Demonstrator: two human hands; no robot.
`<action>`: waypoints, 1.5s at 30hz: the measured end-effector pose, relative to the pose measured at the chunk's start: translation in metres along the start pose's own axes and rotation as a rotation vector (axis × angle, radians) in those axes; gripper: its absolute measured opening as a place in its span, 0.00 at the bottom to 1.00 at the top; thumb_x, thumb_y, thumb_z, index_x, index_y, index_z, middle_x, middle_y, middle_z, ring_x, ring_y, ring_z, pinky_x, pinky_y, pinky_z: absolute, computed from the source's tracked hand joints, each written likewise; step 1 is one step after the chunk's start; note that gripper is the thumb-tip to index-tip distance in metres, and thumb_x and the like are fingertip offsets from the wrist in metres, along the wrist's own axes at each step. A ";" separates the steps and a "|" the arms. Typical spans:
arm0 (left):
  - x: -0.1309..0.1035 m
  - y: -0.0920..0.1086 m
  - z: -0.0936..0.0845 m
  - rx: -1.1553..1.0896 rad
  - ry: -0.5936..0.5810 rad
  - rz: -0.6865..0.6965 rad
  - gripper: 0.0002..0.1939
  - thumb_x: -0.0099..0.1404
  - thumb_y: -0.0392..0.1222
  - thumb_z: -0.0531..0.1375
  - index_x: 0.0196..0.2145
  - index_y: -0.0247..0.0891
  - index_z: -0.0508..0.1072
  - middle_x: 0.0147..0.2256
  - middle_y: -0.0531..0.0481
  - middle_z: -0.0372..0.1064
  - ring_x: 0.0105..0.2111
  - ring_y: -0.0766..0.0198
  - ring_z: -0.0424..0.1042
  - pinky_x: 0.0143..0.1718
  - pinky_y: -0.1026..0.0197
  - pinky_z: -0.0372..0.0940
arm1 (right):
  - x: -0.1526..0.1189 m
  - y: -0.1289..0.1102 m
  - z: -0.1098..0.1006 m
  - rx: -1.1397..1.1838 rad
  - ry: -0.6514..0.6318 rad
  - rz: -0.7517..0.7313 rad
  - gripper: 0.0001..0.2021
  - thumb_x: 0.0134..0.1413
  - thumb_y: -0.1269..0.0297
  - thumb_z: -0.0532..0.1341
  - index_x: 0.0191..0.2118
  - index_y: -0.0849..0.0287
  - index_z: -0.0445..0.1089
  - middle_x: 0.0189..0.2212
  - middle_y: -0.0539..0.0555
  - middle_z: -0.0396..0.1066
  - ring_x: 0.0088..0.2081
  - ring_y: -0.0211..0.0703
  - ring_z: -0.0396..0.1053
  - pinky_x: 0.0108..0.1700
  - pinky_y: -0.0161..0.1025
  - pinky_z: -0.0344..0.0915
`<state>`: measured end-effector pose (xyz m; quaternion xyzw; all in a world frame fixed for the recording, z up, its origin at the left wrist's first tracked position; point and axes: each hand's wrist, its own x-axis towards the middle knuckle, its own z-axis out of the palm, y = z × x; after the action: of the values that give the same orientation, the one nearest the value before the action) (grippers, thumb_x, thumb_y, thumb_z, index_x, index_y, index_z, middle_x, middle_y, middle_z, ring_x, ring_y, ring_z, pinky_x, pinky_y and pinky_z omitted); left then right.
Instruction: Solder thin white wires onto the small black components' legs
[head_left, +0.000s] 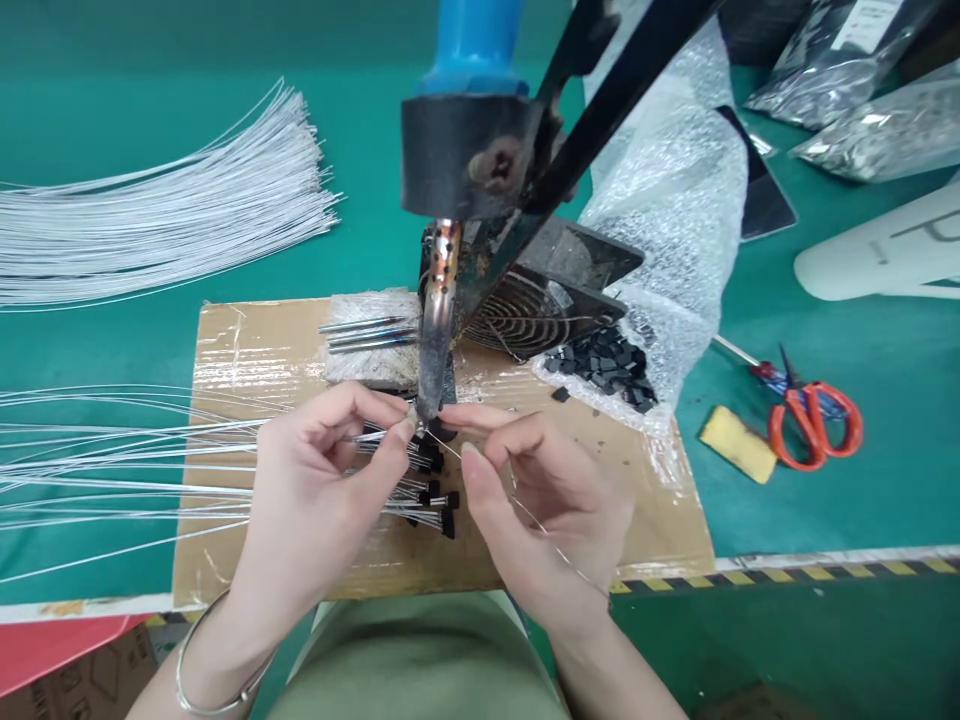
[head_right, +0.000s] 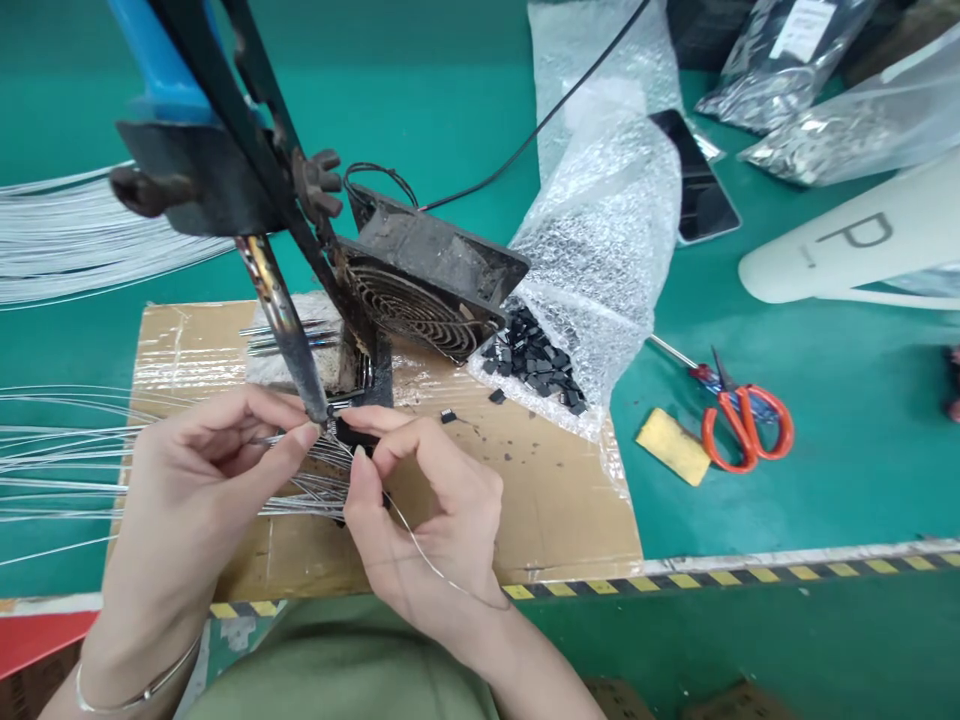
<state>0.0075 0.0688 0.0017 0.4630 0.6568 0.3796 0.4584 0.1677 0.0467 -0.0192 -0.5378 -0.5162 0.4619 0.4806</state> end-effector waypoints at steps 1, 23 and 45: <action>0.000 0.001 0.000 0.004 0.002 0.001 0.05 0.61 0.37 0.69 0.27 0.40 0.79 0.31 0.53 0.78 0.25 0.69 0.68 0.25 0.66 0.60 | 0.000 0.000 0.000 -0.002 -0.002 -0.005 0.10 0.63 0.73 0.65 0.33 0.52 0.65 0.48 0.56 0.83 0.51 0.50 0.82 0.55 0.48 0.77; 0.000 0.007 -0.003 -0.035 0.008 0.042 0.06 0.62 0.33 0.70 0.28 0.41 0.81 0.32 0.55 0.80 0.27 0.70 0.71 0.26 0.68 0.62 | 0.002 -0.003 0.000 0.081 -0.005 -0.019 0.11 0.63 0.76 0.64 0.33 0.53 0.67 0.50 0.53 0.83 0.52 0.46 0.81 0.57 0.44 0.75; 0.002 0.003 -0.005 -0.010 -0.006 0.070 0.05 0.62 0.34 0.69 0.28 0.40 0.80 0.33 0.54 0.80 0.26 0.71 0.70 0.25 0.68 0.59 | 0.000 0.001 0.002 0.099 0.020 -0.041 0.11 0.62 0.76 0.65 0.33 0.53 0.67 0.49 0.50 0.83 0.51 0.42 0.81 0.57 0.41 0.74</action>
<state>0.0030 0.0708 0.0057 0.4846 0.6368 0.3974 0.4491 0.1661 0.0468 -0.0199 -0.5072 -0.4988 0.4716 0.5210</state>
